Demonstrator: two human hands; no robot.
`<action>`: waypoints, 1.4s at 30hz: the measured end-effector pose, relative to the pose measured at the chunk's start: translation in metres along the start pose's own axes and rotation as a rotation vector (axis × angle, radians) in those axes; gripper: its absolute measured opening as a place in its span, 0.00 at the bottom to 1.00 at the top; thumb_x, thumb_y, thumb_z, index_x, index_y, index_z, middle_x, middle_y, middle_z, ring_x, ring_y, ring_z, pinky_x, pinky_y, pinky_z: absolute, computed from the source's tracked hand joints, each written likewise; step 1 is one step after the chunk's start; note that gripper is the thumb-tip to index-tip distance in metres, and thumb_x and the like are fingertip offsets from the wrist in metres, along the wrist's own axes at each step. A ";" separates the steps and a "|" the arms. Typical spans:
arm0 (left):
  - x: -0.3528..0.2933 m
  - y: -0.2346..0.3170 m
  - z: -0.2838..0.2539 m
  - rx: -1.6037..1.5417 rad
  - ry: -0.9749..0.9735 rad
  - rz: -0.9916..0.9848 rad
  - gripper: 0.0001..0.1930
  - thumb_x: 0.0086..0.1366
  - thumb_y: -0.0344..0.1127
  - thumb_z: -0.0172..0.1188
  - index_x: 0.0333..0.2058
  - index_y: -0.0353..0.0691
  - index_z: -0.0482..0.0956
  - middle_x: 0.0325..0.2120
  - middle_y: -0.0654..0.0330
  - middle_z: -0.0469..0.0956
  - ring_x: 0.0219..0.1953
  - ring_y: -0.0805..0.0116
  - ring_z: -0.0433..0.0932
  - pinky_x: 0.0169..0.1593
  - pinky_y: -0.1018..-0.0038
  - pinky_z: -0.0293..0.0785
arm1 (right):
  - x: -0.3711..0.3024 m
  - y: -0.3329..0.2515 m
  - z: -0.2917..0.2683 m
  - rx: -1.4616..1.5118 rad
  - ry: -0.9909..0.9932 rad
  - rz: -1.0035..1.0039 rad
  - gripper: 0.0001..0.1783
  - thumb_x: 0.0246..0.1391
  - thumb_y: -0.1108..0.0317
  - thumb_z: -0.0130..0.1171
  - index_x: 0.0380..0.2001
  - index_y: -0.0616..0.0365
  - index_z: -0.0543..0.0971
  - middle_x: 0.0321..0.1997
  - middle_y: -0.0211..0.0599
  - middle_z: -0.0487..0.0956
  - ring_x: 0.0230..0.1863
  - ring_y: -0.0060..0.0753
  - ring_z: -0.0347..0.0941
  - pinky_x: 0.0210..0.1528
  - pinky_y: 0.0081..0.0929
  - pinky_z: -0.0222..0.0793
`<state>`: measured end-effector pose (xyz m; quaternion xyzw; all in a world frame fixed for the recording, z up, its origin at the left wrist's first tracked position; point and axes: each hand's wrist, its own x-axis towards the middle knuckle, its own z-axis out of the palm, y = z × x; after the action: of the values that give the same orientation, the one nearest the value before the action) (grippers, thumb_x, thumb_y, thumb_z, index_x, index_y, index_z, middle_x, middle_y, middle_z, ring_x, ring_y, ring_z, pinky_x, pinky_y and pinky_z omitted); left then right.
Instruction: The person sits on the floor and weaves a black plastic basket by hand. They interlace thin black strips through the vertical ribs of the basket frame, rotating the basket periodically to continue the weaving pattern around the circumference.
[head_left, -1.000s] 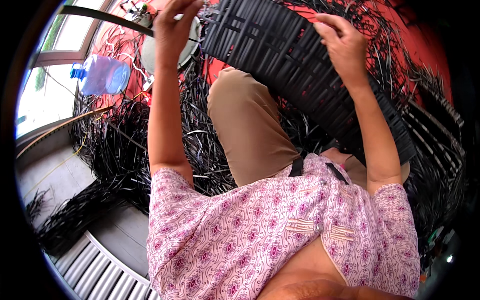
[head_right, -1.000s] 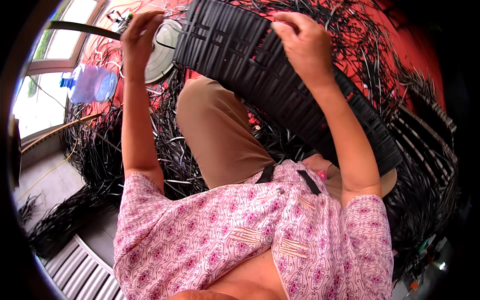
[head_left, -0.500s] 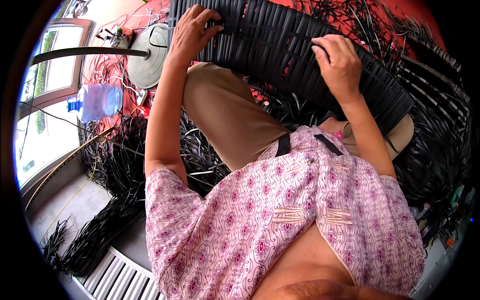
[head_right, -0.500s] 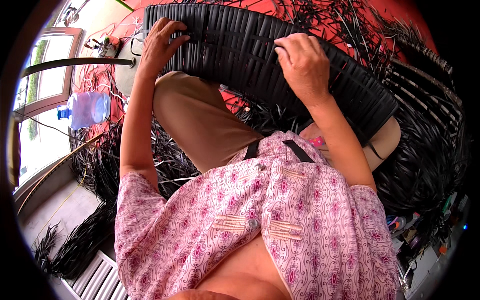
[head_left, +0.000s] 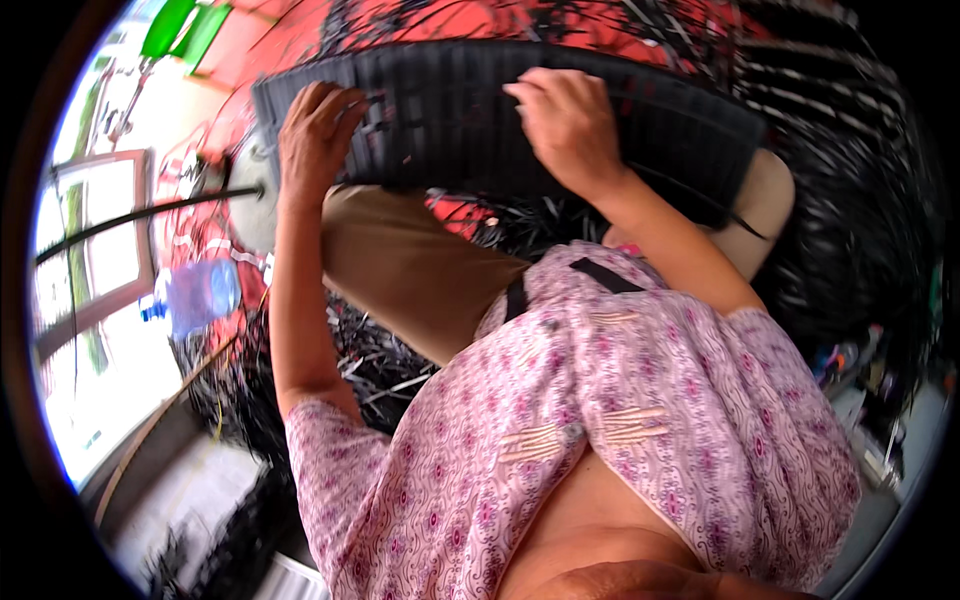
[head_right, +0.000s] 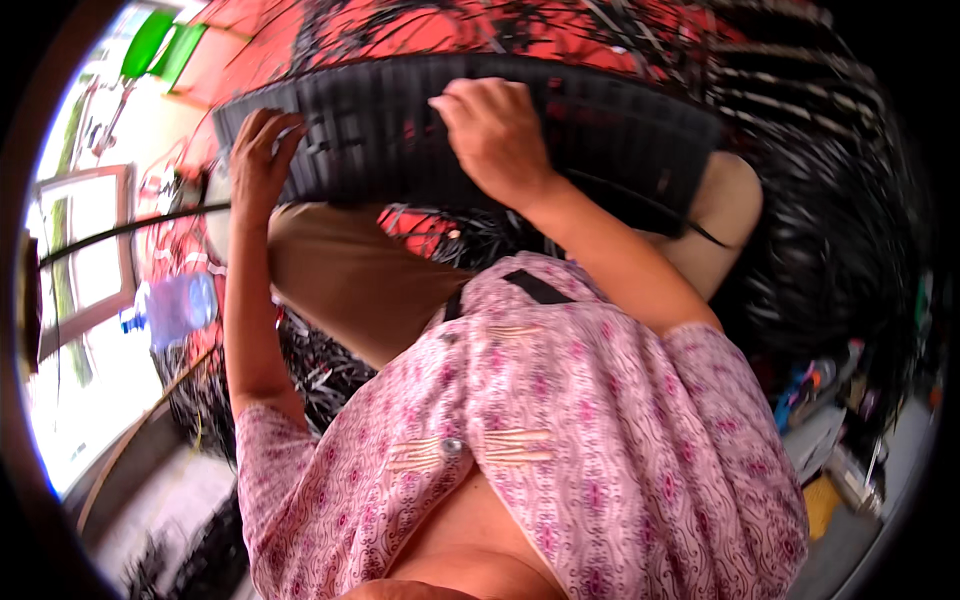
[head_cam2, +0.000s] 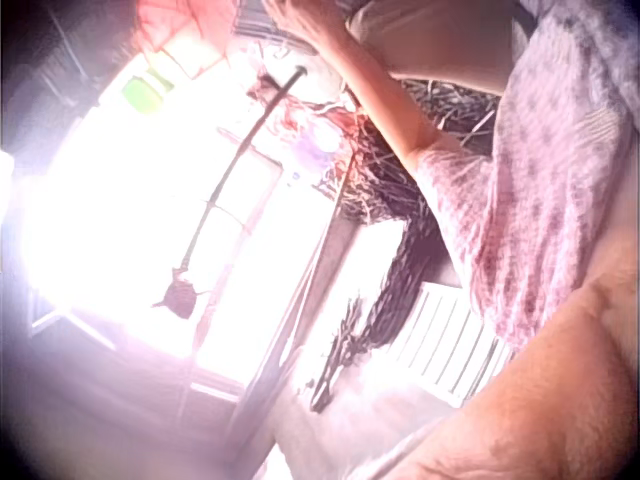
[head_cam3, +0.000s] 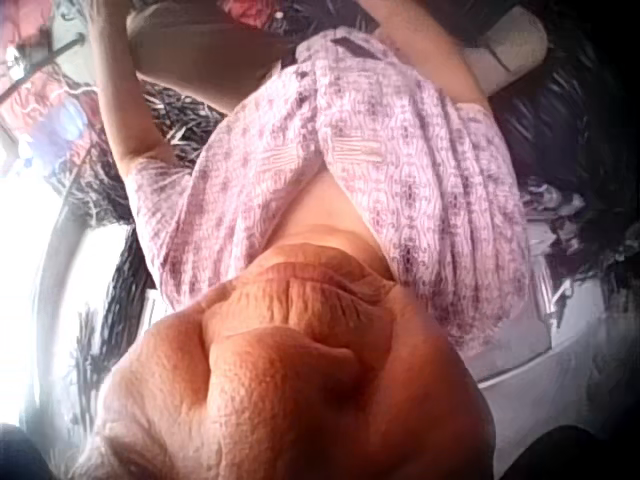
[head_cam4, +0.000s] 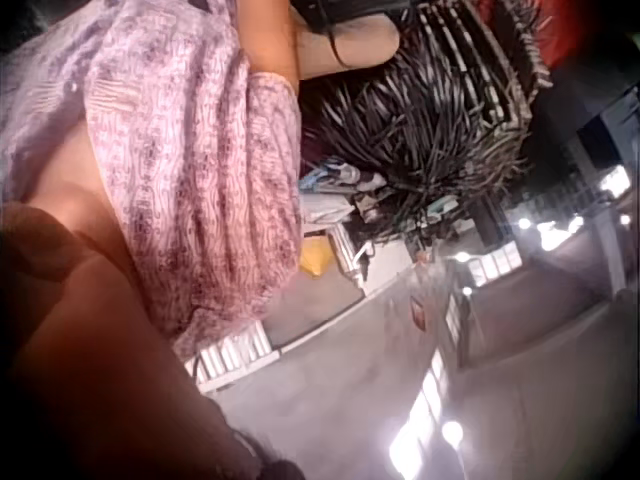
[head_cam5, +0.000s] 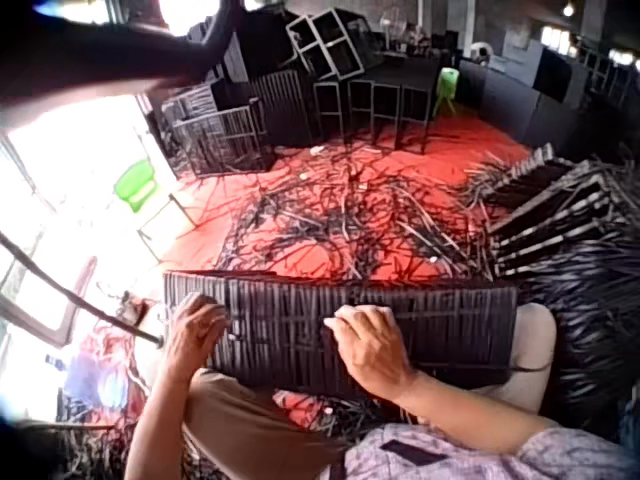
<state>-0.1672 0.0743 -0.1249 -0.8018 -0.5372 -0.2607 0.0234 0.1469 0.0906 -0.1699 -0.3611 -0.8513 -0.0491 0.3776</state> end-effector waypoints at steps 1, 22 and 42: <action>0.008 0.009 0.005 -0.022 -0.006 0.031 0.06 0.60 0.31 0.66 0.36 0.39 0.81 0.34 0.56 0.77 0.40 0.54 0.77 0.45 0.63 0.72 | 0.001 0.004 0.005 -0.059 0.018 -0.015 0.11 0.51 0.67 0.58 0.39 0.54 0.80 0.40 0.29 0.75 0.44 0.34 0.71 0.47 0.36 0.64; 0.025 0.027 0.057 0.080 0.095 0.090 0.06 0.61 0.35 0.63 0.37 0.45 0.81 0.44 0.62 0.74 0.50 0.59 0.70 0.55 0.60 0.59 | 0.036 0.019 0.006 -0.292 -0.187 -0.284 0.01 0.49 0.70 0.55 0.27 0.53 0.73 0.27 0.32 0.71 0.34 0.32 0.72 0.40 0.31 0.69; 0.056 -0.009 0.047 -0.096 0.017 0.087 0.19 0.62 0.49 0.63 0.48 0.48 0.80 0.43 0.61 0.76 0.52 0.60 0.74 0.59 0.63 0.59 | 0.068 0.031 0.004 -0.036 -0.035 -0.043 0.09 0.48 0.68 0.66 0.34 0.53 0.80 0.33 0.36 0.77 0.39 0.41 0.76 0.46 0.39 0.73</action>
<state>-0.1407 0.1407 -0.1433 -0.8224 -0.4885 -0.2916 0.0010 0.1341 0.1543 -0.1321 -0.3502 -0.8643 -0.0661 0.3550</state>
